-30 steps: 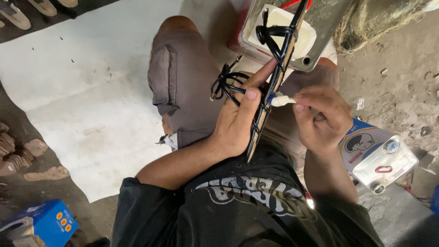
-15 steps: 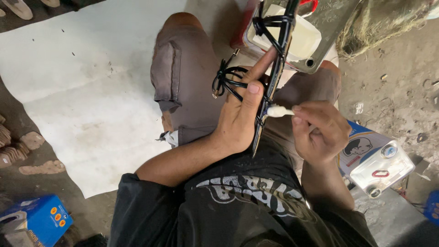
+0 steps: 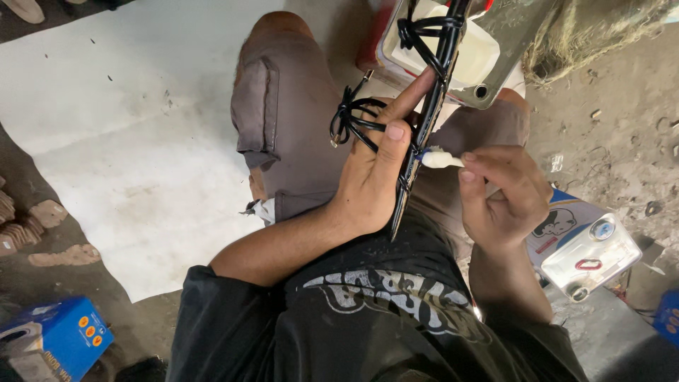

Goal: The person sits on the floor and uses a toothbrush to apply a white adhesive from a metal container onto the straps and sole edges of wooden sandals. They repeatedly dip the brush and work on multiple sandals, placing finished ones on a nearby shelf.

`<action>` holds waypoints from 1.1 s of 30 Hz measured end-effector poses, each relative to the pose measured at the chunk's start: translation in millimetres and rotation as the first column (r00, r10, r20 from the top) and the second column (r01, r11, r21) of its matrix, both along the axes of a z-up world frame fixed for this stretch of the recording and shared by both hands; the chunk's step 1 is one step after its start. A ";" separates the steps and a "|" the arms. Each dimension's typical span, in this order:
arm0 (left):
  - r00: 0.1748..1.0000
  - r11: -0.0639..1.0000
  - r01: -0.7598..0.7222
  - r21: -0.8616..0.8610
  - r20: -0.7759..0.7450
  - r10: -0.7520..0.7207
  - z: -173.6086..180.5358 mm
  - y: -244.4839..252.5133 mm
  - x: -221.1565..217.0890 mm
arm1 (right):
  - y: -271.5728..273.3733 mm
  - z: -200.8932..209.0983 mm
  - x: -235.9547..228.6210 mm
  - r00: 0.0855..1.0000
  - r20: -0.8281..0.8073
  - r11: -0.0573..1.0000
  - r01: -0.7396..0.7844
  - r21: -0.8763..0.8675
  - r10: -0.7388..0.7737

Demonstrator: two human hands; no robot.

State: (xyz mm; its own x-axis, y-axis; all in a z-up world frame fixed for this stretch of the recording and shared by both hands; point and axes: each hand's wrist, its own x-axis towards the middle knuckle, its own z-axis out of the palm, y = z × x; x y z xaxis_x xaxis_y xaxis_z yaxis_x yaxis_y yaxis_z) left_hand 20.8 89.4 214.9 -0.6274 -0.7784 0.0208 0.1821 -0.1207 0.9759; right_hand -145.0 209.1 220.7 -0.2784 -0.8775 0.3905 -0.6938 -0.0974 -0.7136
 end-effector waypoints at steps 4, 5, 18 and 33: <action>0.996 0.999 -0.022 0.047 0.090 0.018 -0.4 -1.3 1.3 | 1.8 -4.9 1.0 0.994 0.074 0.997 -0.075 0.008 0.075; 0.998 0.999 -0.022 0.038 0.068 0.019 -1.1 -1.8 1.1 | 2.5 -5.8 0.7 0.992 0.084 0.996 -0.094 0.008 0.093; 0.994 0.977 -0.103 0.185 -0.004 0.105 -4.4 -0.6 -3.7 | 8.1 -16.8 13.8 0.984 0.157 0.997 -0.078 -0.006 0.078; 0.981 0.981 -0.190 -0.041 -0.050 0.188 -0.9 -7.9 -5.9 | 7.1 5.2 15.6 0.999 0.033 0.998 0.005 0.066 -0.007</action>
